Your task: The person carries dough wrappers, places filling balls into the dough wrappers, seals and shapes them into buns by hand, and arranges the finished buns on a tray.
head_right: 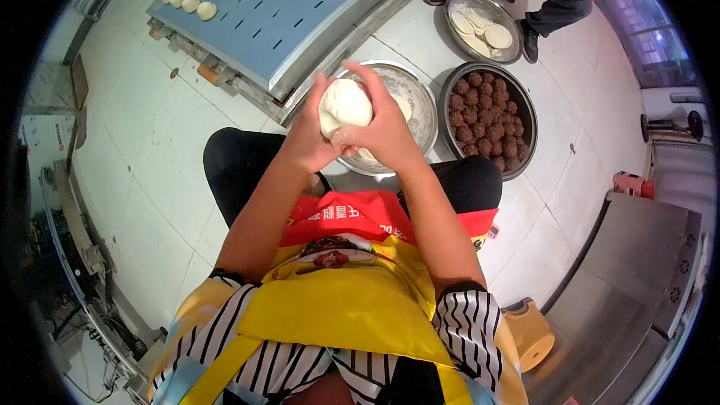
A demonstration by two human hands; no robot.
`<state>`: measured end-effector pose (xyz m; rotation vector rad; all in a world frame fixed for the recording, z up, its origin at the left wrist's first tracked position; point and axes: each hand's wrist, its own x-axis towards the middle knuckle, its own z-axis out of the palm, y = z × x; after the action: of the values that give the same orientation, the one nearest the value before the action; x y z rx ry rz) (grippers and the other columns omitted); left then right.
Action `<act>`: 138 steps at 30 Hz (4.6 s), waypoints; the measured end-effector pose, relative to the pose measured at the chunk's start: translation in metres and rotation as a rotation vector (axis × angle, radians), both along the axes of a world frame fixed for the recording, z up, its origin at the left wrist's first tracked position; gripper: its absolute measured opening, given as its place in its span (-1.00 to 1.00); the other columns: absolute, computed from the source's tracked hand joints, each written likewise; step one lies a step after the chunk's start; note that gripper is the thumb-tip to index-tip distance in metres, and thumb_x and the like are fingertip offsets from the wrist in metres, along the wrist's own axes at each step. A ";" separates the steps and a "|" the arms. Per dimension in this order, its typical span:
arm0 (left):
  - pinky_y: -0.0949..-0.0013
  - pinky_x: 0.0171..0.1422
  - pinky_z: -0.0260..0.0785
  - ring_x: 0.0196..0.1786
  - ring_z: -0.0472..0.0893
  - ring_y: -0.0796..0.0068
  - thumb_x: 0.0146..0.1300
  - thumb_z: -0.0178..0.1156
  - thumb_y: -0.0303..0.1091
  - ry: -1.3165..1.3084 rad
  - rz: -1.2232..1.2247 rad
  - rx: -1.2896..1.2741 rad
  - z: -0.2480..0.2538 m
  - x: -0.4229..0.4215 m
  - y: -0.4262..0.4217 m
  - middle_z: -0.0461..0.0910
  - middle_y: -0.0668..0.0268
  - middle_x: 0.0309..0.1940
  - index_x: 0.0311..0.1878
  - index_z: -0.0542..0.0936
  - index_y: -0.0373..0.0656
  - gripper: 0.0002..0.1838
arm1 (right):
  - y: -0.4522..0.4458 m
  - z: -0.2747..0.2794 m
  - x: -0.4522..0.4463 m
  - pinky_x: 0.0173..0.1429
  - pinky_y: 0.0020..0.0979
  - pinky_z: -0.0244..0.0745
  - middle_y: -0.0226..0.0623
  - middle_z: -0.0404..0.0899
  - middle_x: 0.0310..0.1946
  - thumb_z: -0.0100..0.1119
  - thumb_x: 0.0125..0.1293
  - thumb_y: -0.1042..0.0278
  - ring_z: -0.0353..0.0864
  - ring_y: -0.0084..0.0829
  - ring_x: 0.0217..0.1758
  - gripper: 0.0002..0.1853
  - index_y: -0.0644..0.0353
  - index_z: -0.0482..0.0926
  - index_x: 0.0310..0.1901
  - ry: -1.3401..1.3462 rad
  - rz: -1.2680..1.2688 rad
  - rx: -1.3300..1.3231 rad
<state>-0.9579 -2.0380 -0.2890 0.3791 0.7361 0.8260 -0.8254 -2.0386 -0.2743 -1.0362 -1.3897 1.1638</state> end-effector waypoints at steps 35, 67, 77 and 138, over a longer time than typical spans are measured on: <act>0.28 -0.10 0.50 -0.10 0.60 0.42 0.27 -0.16 0.39 -0.086 0.009 0.077 0.002 -0.024 -0.005 0.57 0.34 -0.13 0.07 0.47 -0.07 -0.30 | -0.003 0.009 -0.020 -0.14 -0.39 0.52 -0.19 0.58 -0.24 0.44 -0.06 0.16 0.61 -0.39 -0.29 -0.40 0.21 0.46 0.02 -0.389 0.072 0.049; 0.17 -0.02 0.50 0.02 0.59 0.36 0.23 -0.20 0.45 -0.175 0.189 -0.098 -0.016 -0.029 0.007 0.56 0.27 -0.02 0.15 0.43 0.01 -0.26 | 0.021 -0.003 -0.033 0.10 -0.38 0.41 -0.20 0.52 -0.05 0.48 -0.10 0.28 0.55 -0.34 0.00 -0.29 0.17 0.40 0.15 -0.281 0.271 0.080; 0.30 0.04 0.51 0.05 0.58 0.38 0.28 -0.28 0.42 -0.165 0.314 0.021 -0.024 -0.036 0.022 0.55 0.22 -0.02 0.21 0.39 -0.16 -0.19 | 0.063 0.026 -0.031 -0.02 -0.20 0.45 -0.28 0.50 -0.14 0.43 -0.19 0.16 0.49 -0.15 -0.06 -0.32 0.06 0.46 0.08 -0.755 0.578 0.508; 0.31 0.22 0.31 0.17 0.47 0.32 0.24 0.24 -0.33 0.585 0.313 0.435 -0.033 -0.143 0.026 0.47 0.12 0.05 0.13 0.40 -0.28 -0.56 | 0.310 -0.178 -0.216 0.09 -0.18 0.49 -0.20 0.49 0.05 0.38 0.01 0.25 0.58 -0.12 -0.01 -0.47 -0.10 0.52 0.09 -1.332 0.719 0.468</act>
<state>-1.1006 -2.0119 -0.3216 0.9380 1.1784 1.1937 -1.0418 -1.7284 -0.4526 -0.9717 -3.0801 0.4015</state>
